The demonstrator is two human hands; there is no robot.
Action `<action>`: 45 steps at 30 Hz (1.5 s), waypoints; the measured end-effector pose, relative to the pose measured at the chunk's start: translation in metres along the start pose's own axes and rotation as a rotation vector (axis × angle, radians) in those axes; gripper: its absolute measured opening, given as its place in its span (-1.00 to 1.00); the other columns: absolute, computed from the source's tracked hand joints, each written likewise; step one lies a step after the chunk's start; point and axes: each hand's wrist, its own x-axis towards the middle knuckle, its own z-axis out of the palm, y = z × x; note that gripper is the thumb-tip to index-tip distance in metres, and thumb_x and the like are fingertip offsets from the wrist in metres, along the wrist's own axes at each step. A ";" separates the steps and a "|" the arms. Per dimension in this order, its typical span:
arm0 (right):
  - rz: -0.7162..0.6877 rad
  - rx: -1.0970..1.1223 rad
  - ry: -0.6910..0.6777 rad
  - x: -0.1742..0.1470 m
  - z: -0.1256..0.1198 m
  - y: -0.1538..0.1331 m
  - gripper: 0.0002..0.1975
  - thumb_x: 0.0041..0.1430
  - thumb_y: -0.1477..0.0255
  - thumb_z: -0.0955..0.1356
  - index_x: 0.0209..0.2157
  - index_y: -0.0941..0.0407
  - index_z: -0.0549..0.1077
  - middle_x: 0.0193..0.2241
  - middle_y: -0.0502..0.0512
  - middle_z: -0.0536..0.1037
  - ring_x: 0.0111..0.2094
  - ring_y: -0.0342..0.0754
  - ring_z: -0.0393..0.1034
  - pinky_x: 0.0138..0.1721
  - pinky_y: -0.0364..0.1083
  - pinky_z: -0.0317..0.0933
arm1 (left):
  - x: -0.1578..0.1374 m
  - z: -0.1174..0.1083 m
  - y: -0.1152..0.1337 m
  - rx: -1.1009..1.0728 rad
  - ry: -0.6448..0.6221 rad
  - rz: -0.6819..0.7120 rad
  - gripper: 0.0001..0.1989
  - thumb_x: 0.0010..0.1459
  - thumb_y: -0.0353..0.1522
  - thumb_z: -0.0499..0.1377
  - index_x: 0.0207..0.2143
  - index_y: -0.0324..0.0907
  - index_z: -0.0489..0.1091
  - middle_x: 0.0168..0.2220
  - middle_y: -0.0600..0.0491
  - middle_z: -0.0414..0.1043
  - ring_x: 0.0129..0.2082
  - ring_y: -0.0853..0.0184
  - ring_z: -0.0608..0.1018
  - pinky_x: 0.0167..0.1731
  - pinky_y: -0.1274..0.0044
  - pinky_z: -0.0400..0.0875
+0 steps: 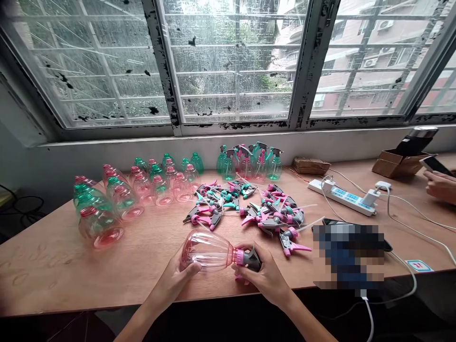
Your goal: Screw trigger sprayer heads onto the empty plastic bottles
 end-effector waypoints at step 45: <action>0.108 0.103 -0.068 0.003 -0.010 0.005 -0.56 0.12 0.18 0.54 -0.15 0.15 0.38 -0.56 0.03 0.65 -0.59 -0.11 0.50 -0.62 -0.22 0.32 | -0.011 0.001 -0.008 0.111 -0.066 0.041 0.00 0.23 -0.27 0.30 0.45 0.14 -0.34 0.47 -0.10 -0.13 0.32 0.01 0.27 0.32 0.17 0.12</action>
